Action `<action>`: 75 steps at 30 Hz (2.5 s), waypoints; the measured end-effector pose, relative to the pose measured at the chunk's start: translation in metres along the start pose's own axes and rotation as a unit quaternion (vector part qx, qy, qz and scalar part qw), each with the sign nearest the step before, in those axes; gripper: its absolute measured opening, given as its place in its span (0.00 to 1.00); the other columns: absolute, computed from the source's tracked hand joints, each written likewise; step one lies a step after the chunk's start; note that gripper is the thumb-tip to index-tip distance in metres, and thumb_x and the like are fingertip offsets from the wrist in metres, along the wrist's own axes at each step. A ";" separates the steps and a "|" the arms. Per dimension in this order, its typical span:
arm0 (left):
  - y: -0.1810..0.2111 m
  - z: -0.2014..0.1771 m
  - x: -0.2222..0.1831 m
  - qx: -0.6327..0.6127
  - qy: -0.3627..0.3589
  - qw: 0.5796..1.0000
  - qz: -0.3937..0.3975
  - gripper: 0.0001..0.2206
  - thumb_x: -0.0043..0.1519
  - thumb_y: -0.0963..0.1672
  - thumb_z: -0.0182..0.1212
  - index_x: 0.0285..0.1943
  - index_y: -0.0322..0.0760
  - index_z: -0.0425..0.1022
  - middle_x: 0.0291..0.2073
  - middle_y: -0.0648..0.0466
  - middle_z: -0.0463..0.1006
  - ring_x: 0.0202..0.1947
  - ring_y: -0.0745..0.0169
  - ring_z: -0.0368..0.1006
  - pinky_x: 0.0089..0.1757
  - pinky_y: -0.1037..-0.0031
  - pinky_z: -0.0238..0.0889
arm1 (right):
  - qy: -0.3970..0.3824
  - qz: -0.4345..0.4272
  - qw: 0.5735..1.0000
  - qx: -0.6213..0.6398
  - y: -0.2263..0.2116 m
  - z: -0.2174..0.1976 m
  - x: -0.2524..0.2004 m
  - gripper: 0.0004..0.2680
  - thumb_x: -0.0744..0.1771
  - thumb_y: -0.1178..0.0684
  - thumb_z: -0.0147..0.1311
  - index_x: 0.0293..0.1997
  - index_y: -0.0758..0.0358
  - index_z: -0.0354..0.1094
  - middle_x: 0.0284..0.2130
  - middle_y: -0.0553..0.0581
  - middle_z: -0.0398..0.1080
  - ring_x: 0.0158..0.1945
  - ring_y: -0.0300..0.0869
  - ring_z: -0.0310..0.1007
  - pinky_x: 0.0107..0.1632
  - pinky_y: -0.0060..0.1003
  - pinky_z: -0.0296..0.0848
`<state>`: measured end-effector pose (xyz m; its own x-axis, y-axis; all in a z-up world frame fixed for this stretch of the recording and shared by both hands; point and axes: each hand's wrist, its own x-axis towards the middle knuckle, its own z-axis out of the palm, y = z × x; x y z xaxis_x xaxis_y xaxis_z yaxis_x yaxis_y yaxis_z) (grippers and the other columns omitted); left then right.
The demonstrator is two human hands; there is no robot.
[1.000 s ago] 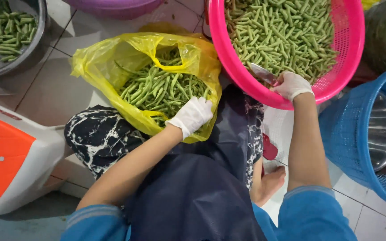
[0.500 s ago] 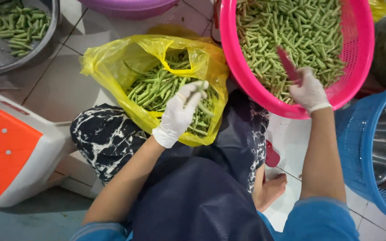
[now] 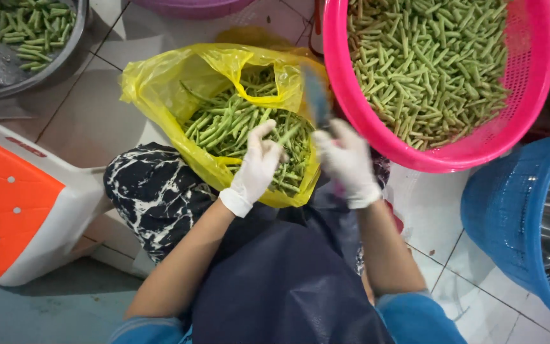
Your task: Trimming the ends of green beans using a knife and sorting them into a basket
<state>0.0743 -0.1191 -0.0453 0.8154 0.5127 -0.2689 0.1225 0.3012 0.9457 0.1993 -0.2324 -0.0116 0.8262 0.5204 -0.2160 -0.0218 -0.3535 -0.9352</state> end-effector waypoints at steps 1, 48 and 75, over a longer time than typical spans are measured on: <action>-0.004 0.001 0.000 0.046 -0.015 0.999 -0.013 0.19 0.63 0.40 0.41 0.64 0.33 0.48 0.26 0.56 0.72 0.25 0.64 0.67 0.32 0.74 0.62 | -0.036 0.025 0.999 -0.021 0.011 0.018 0.001 0.08 0.62 0.46 0.58 0.38 0.56 0.69 0.13 0.54 0.66 0.13 0.33 0.63 0.10 0.26 0.61; -0.015 -0.019 -0.024 0.340 0.152 0.901 0.222 0.10 0.54 0.44 0.61 0.43 0.50 0.74 0.30 0.56 0.63 0.35 0.56 0.69 0.36 0.67 0.65 | -0.078 0.093 0.985 0.126 0.051 0.045 -0.034 0.24 0.68 0.34 0.25 0.31 0.63 0.65 0.10 0.50 0.52 0.07 0.31 0.45 0.10 0.22 0.45; -0.006 -0.033 -0.043 0.080 0.151 0.949 0.266 0.12 0.56 0.35 0.58 0.45 0.41 0.77 0.37 0.54 0.70 0.36 0.67 0.72 0.37 0.76 0.71 | -0.025 0.157 0.987 0.001 0.045 0.050 -0.023 0.13 0.64 0.43 0.52 0.23 0.62 0.70 0.07 0.55 0.58 0.08 0.36 0.56 0.11 0.26 0.52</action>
<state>0.0199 -0.1161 -0.0457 0.5900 0.7721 0.2364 -0.1572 -0.1774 0.9715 0.1514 -0.2210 -0.0625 0.7503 0.4224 -0.5086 -0.2733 -0.5024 -0.8203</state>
